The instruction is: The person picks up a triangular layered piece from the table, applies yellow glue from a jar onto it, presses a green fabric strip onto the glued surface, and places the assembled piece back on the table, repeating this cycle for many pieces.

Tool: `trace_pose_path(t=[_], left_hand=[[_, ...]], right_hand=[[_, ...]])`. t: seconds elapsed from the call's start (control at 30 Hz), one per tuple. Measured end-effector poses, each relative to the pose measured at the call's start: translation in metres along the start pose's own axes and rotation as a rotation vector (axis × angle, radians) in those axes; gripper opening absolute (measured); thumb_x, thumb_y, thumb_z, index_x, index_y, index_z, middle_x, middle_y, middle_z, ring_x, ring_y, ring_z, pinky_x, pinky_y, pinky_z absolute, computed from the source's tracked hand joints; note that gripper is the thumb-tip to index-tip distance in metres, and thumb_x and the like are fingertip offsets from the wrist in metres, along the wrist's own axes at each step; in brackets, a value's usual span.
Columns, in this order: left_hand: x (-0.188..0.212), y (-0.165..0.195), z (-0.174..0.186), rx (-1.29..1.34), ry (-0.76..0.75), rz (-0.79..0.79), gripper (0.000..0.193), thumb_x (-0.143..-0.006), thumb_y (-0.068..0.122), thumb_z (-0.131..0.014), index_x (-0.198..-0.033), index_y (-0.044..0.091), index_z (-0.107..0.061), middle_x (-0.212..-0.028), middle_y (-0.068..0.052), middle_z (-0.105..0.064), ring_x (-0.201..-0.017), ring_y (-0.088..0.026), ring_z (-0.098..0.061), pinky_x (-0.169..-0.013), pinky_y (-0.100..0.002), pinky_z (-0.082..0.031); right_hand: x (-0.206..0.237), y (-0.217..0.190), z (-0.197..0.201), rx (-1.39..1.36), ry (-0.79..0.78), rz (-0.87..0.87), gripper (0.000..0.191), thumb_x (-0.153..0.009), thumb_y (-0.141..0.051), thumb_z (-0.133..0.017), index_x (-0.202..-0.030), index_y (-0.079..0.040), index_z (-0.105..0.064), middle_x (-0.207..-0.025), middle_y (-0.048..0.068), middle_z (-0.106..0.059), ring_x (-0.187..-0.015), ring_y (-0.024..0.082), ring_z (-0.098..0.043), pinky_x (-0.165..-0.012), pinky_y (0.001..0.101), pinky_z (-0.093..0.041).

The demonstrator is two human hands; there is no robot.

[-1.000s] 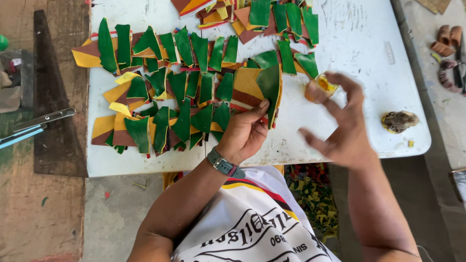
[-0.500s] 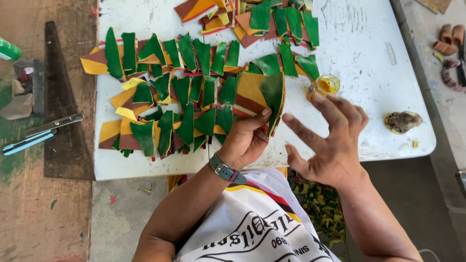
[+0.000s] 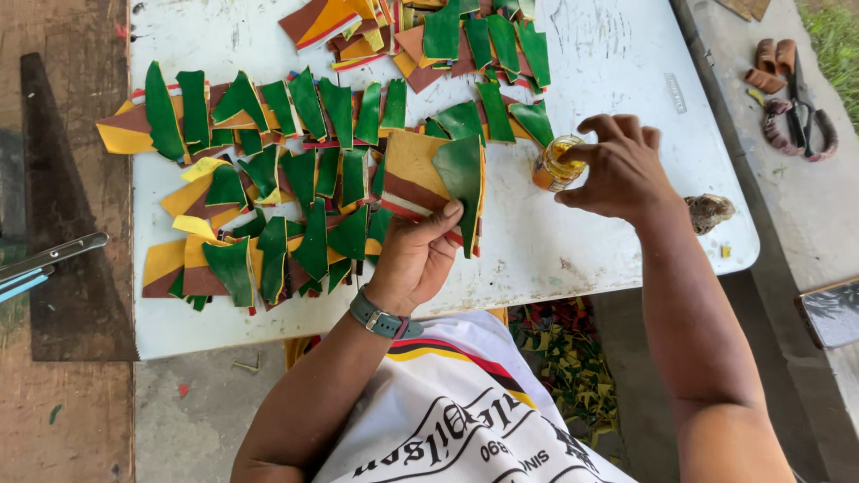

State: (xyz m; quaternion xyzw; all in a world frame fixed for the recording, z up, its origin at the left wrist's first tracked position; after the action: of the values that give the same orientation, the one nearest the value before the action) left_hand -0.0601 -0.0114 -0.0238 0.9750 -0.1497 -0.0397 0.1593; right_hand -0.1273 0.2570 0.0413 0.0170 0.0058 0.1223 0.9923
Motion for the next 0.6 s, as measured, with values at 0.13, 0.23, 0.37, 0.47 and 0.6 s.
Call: trace_pose_path(t=[0.13, 0.23, 0.37, 0.47, 0.6], left_hand=[[-0.002, -0.001, -0.003, -0.048, 0.026, -0.037, 0.037, -0.093, -0.009, -0.066, -0.127, 0.006, -0.063, -0.123, -0.005, -0.070, -0.114, -0.013, -0.067, -0.103, -0.027, -0.055], [-0.005, -0.003, 0.001, -0.050, 0.032, -0.038, 0.039, -0.092, -0.009, -0.067, -0.128, 0.007, -0.063, -0.124, -0.005, -0.070, -0.114, -0.013, -0.067, -0.103, -0.028, -0.054], [-0.009, -0.009, 0.007, 0.004, -0.001, 0.002, 0.034, -0.099, -0.010, -0.067, -0.130, 0.003, -0.062, -0.125, -0.007, -0.069, -0.113, -0.015, -0.067, -0.100, -0.029, -0.054], [-0.010, -0.020, 0.002, 0.021, -0.036, 0.042, 0.031, -0.099, -0.008, -0.066, -0.128, 0.002, -0.062, -0.123, -0.009, -0.070, -0.109, -0.017, -0.070, -0.098, -0.033, -0.057], [-0.007, -0.035, -0.018, 0.002, -0.121, 0.107, 0.027, -0.103, -0.004, -0.065, -0.129, 0.001, -0.063, -0.121, -0.011, -0.071, -0.104, -0.020, -0.071, -0.087, -0.037, -0.059]], right_hand=[[-0.025, 0.003, -0.015, 0.025, -0.174, -0.024, 0.058, -0.059, -0.042, -0.090, -0.113, -0.025, -0.080, -0.145, 0.002, -0.052, -0.136, 0.029, -0.035, -0.110, 0.0477, -0.026], [-0.019, 0.007, -0.004, -0.010, -0.149, -0.018, 0.058, -0.057, -0.041, -0.092, -0.112, -0.027, -0.081, -0.146, 0.002, -0.051, -0.137, 0.030, -0.033, -0.110, 0.0483, -0.024], [0.031, 0.008, 0.041, -0.295, 0.169, 0.081, 0.050, -0.067, -0.025, -0.090, -0.116, -0.024, -0.079, -0.152, 0.006, -0.051, -0.144, 0.031, -0.036, -0.116, 0.0477, -0.028], [0.077, -0.013, 0.057, -0.871, 0.271, 0.224, 0.053, -0.071, -0.012, -0.084, -0.122, -0.016, -0.074, -0.153, 0.005, -0.046, -0.148, 0.024, -0.037, -0.129, 0.0445, -0.029], [0.104, -0.047, 0.067, -1.257, 0.287, 0.430, 0.059, -0.071, -0.005, -0.084, -0.128, -0.008, -0.069, -0.155, 0.006, -0.039, -0.150, 0.020, -0.035, -0.128, 0.0403, -0.026]])
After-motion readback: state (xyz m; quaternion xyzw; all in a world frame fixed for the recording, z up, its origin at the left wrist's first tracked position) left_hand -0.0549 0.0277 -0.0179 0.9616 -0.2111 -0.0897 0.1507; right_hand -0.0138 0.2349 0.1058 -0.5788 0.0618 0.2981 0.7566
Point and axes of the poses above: each hand's wrist, its own x-axis away from the middle knuckle, its own z-axis out of the back of the hand, y = z × x, the point moved 4 cm from there along -x, towards the middle knuckle
